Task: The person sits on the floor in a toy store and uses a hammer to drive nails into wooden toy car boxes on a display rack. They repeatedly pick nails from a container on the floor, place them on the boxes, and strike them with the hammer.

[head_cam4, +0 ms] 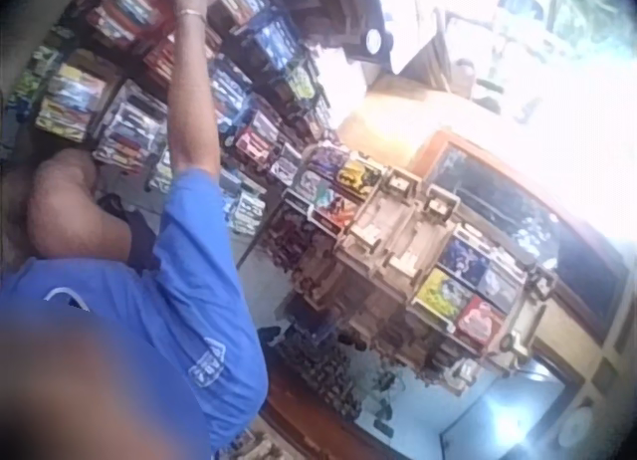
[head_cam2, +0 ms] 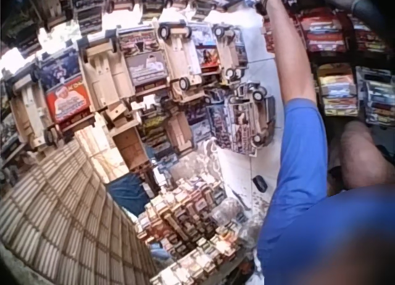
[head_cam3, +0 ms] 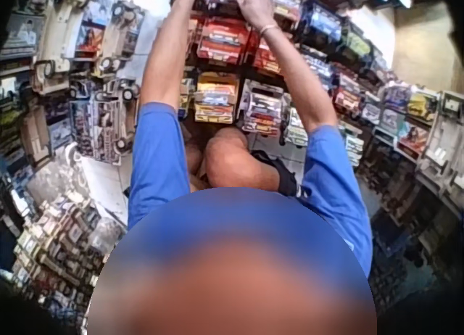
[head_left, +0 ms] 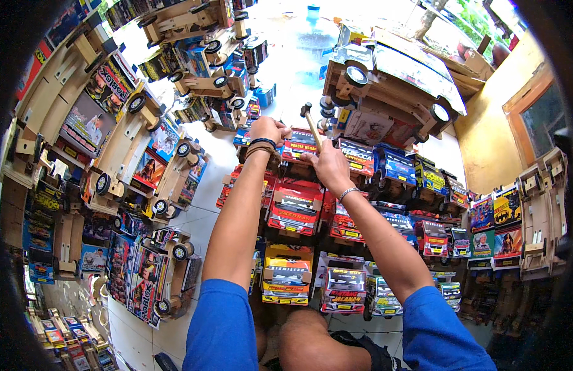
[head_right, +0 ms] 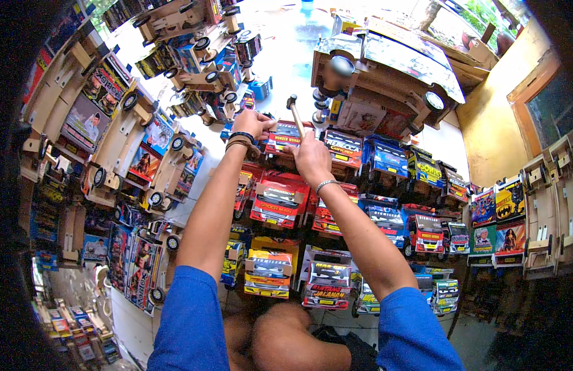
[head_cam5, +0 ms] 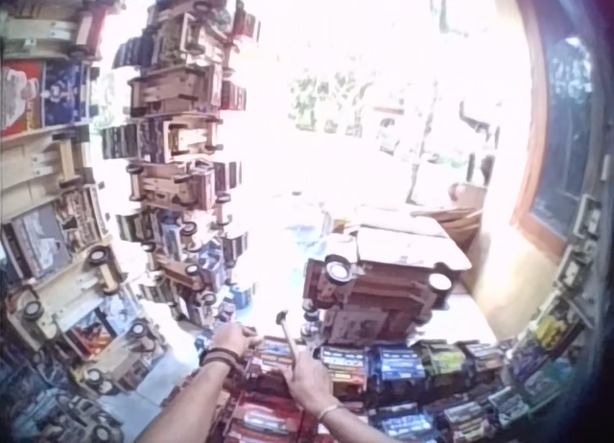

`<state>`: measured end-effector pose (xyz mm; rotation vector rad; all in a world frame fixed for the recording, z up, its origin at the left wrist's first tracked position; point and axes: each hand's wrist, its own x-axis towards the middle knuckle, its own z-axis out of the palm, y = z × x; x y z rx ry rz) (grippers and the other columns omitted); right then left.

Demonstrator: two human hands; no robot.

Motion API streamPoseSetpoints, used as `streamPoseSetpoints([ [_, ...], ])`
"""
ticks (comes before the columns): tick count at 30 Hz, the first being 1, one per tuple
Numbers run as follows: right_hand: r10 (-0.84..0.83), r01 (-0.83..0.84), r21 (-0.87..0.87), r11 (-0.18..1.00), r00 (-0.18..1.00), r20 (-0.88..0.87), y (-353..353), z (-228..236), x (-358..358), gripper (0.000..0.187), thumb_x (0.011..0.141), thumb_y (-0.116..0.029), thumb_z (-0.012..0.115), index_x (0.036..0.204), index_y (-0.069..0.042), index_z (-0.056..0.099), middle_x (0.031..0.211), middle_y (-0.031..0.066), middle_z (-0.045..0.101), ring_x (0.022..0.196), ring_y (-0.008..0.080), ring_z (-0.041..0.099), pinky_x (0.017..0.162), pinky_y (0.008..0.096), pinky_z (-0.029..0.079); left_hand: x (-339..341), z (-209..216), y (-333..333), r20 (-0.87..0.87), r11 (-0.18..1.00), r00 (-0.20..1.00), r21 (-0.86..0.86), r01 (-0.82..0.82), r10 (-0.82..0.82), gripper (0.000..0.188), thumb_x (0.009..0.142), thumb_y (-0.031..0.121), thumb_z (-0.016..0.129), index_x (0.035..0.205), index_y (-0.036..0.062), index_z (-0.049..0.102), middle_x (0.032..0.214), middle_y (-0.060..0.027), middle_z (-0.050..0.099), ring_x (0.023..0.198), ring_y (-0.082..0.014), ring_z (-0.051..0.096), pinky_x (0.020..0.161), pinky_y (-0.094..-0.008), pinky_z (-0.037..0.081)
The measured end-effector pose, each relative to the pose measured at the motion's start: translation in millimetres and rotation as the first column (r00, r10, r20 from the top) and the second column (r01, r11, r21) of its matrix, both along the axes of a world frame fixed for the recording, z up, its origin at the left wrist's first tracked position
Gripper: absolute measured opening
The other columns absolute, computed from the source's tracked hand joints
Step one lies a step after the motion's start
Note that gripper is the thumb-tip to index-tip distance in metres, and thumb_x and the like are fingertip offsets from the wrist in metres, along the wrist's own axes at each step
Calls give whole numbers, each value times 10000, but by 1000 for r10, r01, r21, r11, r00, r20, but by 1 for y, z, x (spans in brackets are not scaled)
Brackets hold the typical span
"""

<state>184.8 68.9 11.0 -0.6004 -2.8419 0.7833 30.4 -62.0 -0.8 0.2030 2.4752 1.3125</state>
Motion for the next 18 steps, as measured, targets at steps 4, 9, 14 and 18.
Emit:
streamPoseSetpoints([
  [4,7,-7,11,1000,1000,-22,-2,3,2,586,875,-476,755,1084,18,520,852,263,703,826,457,694,724,540,545,0,9,0,37,994,997,-80,76,-73,249,901,186,786,1028,-27,765,853,-112,768,668,-141,738,578,-256,625],
  [9,5,-5,13,1000,1000,-25,-2,0,2,574,877,-469,755,1071,23,531,840,265,702,820,455,695,723,538,545,-3,11,4,79,996,996,-71,47,-42,250,889,180,800,1004,-39,761,841,-111,764,665,-141,734,575,-261,625],
  [14,-19,20,18,1000,998,-64,-3,-3,2,579,875,-480,756,1062,24,542,855,267,701,838,456,692,733,537,538,-5,2,1,35,995,996,-66,81,-79,218,907,182,781,986,-21,767,849,-91,765,673,-123,725,582,-261,623],
  [18,-58,56,-47,997,998,-29,-3,-3,1,597,867,-506,758,1078,9,545,900,273,701,881,466,683,765,546,520,3,-11,-9,-79,994,993,71,88,-83,210,878,230,784,965,40,798,785,-109,768,644,-154,741,613,-300,597],
])
